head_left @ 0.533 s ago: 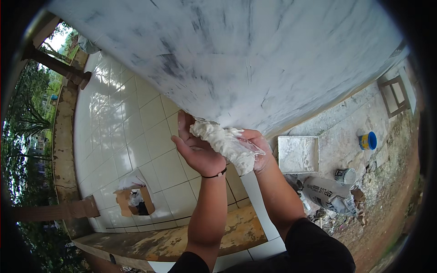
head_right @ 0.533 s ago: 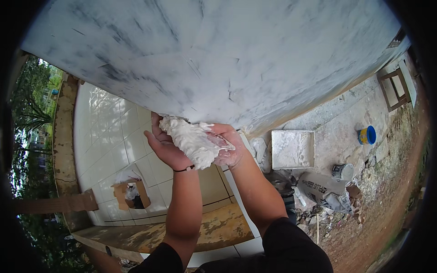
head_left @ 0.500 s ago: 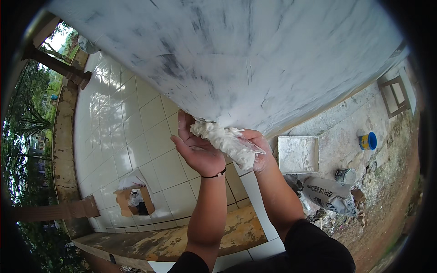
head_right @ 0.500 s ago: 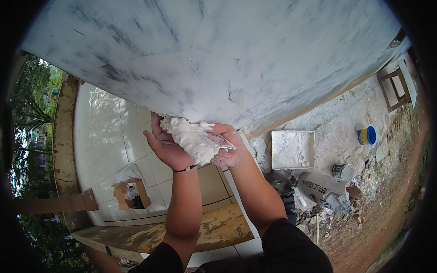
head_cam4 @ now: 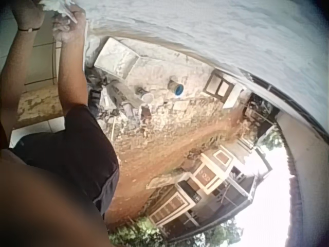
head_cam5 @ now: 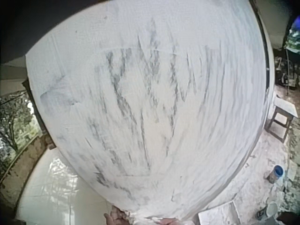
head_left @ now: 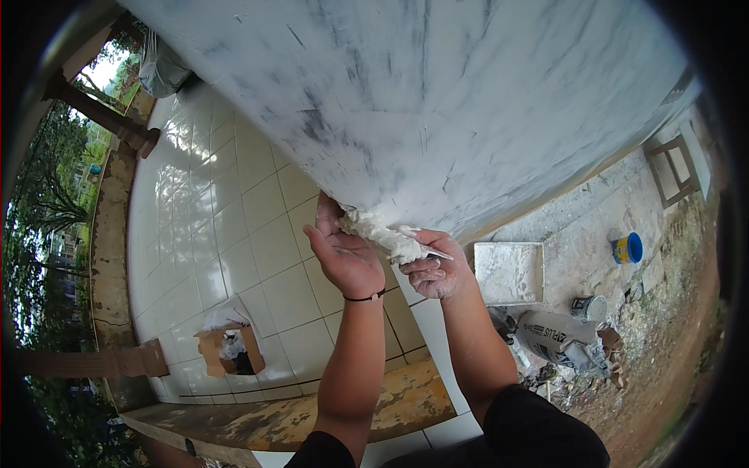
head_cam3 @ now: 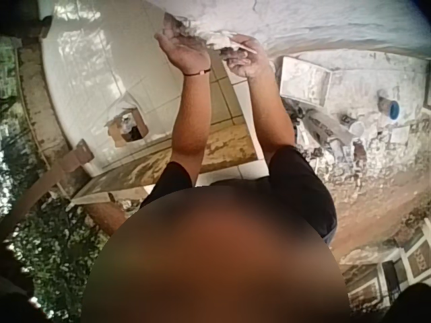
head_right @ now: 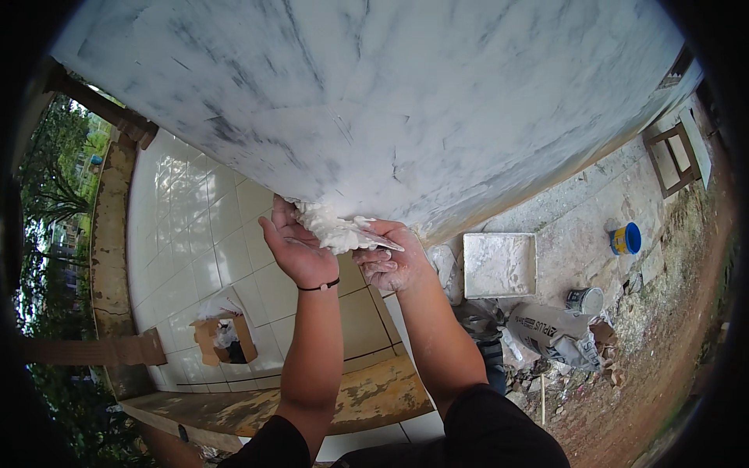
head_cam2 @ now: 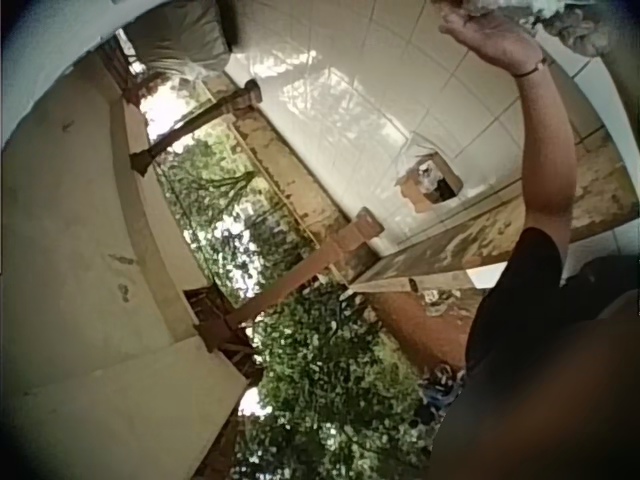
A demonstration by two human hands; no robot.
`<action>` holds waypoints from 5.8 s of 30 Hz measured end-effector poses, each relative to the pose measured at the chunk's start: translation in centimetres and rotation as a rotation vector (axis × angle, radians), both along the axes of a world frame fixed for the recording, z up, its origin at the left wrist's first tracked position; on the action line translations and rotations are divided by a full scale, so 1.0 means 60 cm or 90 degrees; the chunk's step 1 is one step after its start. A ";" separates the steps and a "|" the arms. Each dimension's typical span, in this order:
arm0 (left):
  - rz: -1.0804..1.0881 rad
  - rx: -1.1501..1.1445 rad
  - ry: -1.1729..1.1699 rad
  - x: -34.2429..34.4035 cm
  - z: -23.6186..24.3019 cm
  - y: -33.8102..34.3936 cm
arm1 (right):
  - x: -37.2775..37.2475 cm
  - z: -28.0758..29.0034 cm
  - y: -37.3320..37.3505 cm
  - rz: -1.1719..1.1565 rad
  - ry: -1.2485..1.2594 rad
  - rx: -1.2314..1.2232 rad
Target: The person applies plaster compound to a damaged wall corner using a putty knife.
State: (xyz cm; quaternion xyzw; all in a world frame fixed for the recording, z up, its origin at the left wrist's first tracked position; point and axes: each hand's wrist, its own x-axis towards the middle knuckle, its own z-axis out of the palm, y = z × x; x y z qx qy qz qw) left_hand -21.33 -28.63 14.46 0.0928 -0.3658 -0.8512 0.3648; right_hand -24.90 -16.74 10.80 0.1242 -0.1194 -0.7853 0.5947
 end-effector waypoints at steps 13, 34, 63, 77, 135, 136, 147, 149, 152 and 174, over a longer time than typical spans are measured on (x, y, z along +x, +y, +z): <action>0.006 -0.022 -0.005 0.005 -0.025 0.000 | -0.012 0.009 0.015 0.046 -0.015 0.138; 0.034 -0.059 -0.025 0.008 -0.029 0.013 | -0.032 0.007 0.028 0.079 0.049 0.191; 0.145 -0.016 0.011 -0.006 -0.057 0.030 | -0.028 -0.024 0.065 0.074 0.010 0.182; 0.099 0.032 -0.042 0.033 -0.064 0.032 | 0.048 0.004 0.145 -0.207 0.398 0.426; 0.039 0.122 -0.030 -0.009 -0.078 -0.019 | -0.030 0.065 -0.009 -0.005 -0.057 0.379; 0.040 0.121 -0.029 -0.009 -0.077 -0.017 | -0.029 0.064 -0.009 -0.026 -0.065 0.387; 0.054 0.112 -0.041 -0.012 -0.080 -0.010 | -0.017 0.066 -0.007 -0.112 -0.170 0.431; 0.052 0.096 -0.039 -0.013 -0.078 -0.008 | -0.011 0.068 -0.006 -0.139 -0.172 0.402; 0.052 0.069 -0.037 -0.012 -0.074 -0.004 | -0.003 0.064 -0.008 -0.193 -0.184 0.398; 0.091 0.002 -0.015 -0.020 -0.072 0.021 | -0.010 0.055 0.050 -0.192 -0.201 0.385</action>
